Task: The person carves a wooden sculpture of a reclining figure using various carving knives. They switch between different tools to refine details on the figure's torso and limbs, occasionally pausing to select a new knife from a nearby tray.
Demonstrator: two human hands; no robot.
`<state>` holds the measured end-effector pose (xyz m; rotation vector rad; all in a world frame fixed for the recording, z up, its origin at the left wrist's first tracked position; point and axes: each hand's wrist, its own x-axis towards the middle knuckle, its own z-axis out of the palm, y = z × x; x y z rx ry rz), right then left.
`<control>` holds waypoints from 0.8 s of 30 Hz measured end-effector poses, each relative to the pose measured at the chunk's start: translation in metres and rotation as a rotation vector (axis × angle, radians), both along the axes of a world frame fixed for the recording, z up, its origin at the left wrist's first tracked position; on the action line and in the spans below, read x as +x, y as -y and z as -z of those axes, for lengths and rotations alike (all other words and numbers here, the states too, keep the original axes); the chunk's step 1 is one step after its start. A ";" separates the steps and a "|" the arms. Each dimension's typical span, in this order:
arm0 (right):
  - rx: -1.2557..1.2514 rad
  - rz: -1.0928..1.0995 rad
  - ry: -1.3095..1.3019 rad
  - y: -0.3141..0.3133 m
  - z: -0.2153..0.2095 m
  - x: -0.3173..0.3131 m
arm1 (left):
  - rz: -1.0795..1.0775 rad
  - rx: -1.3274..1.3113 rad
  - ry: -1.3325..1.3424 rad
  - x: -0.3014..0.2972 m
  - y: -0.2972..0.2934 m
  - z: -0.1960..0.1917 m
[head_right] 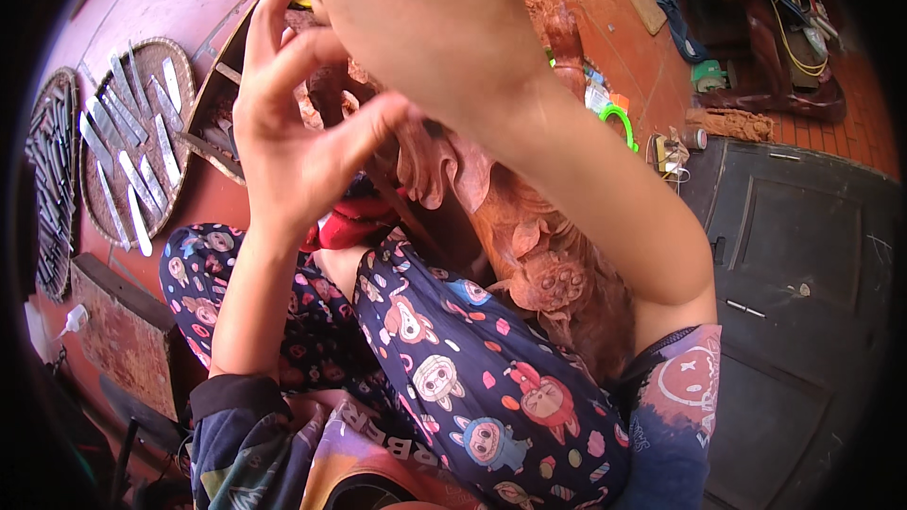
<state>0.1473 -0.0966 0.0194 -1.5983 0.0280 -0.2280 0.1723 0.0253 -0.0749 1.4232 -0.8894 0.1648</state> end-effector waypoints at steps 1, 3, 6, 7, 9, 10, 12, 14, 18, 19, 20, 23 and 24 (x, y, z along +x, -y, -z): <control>-0.003 0.038 -0.025 -0.002 -0.002 -0.001 | -0.025 0.000 0.093 -0.003 0.000 -0.004; -0.002 0.106 -0.067 -0.008 -0.006 -0.002 | 0.019 0.065 0.101 0.003 0.000 -0.004; 0.018 -0.007 0.032 0.000 -0.004 0.001 | 0.024 0.026 -0.115 0.001 0.001 -0.003; 0.029 -0.039 0.063 0.000 -0.006 -0.002 | 0.021 0.031 -0.055 -0.002 -0.002 -0.004; 0.070 -0.016 0.044 0.000 0.002 -0.004 | 0.008 0.039 0.070 -0.004 -0.006 -0.003; 0.102 -0.001 0.032 -0.001 0.003 -0.003 | -0.008 0.062 0.123 0.002 -0.002 -0.001; -0.017 -0.011 0.080 -0.002 -0.007 0.001 | -0.021 0.012 -0.056 0.000 0.002 0.001; -0.167 -0.047 0.127 -0.005 -0.016 0.003 | -0.071 0.020 0.149 0.008 -0.002 -0.001; -0.076 -0.033 0.000 -0.015 -0.023 0.004 | 0.089 0.079 -0.014 0.006 -0.013 -0.021; -0.086 -0.020 -0.049 -0.015 -0.024 0.004 | 0.132 0.065 -0.154 0.005 -0.012 -0.023; -0.113 0.006 -0.116 -0.018 -0.023 0.007 | 0.072 0.034 -0.133 0.004 -0.010 -0.012; -0.138 0.040 -0.229 -0.021 -0.016 0.009 | 0.069 -0.047 -0.253 -0.001 -0.004 0.011; -0.118 0.038 -0.251 -0.021 -0.014 0.008 | 0.092 -0.034 -0.304 -0.003 -0.004 0.011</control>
